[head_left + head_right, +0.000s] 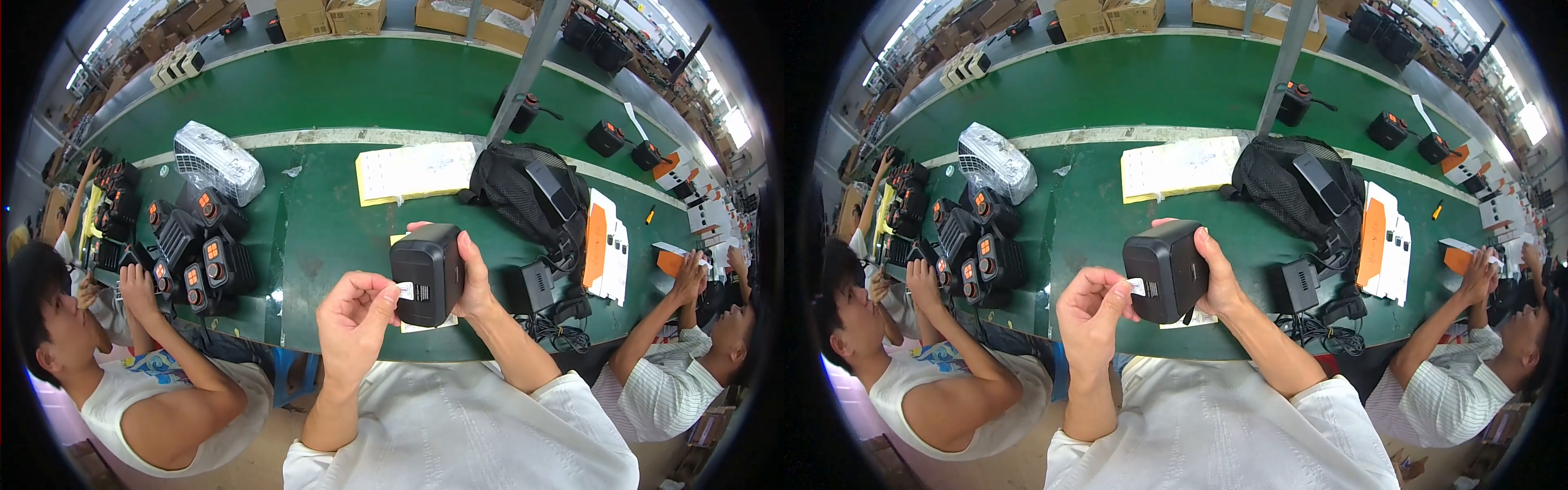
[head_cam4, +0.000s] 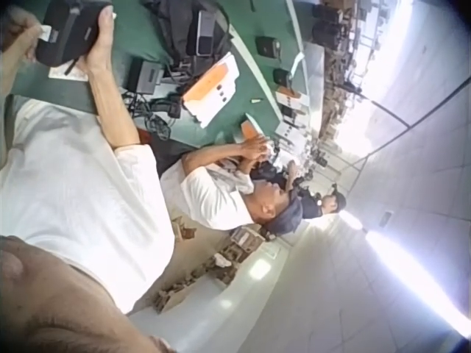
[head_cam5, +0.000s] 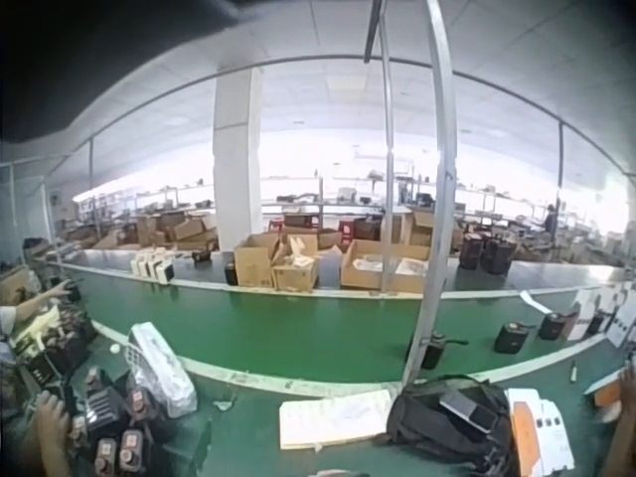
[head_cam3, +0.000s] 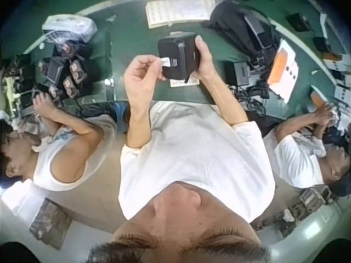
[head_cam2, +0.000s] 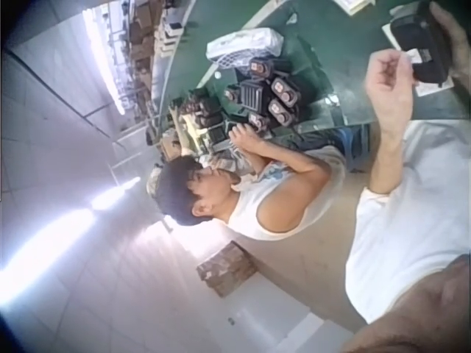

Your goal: The person applies white stickers to the battery compartments of handheld electronic devices by hand, peeling them from a sticker sheet and pressing them onto each device.

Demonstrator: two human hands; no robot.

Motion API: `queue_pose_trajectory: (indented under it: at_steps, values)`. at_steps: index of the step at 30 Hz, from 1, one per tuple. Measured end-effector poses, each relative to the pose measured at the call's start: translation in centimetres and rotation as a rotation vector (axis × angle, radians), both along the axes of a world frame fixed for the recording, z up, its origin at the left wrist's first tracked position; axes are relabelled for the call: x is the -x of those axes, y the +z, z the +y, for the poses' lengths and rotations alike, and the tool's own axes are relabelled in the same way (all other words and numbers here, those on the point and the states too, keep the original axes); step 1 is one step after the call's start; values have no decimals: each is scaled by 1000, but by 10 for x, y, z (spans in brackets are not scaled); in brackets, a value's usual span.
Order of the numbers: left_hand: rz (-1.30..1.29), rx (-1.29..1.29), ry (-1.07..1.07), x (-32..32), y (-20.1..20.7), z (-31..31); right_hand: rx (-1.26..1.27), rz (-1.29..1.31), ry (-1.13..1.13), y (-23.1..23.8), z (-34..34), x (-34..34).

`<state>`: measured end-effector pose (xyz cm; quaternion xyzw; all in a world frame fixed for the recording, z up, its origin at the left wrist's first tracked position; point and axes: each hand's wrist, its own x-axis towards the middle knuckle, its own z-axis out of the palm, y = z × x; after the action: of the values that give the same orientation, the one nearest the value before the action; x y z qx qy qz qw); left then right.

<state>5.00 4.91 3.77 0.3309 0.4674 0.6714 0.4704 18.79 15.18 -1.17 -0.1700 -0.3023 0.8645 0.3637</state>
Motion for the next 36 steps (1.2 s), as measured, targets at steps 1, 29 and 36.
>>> queue_pose_trajectory:
  at_steps: [1,29,36]
  values:
    - [9,-1,7,-1,0,0,1,0,1,-1,0,0]
    - [1268,180,160,0,-78,80,-1435,-1501,-536,43,268,57]
    - [1430,158,36,-2,-97,90,-1573,-1781,-320,7,305,78]
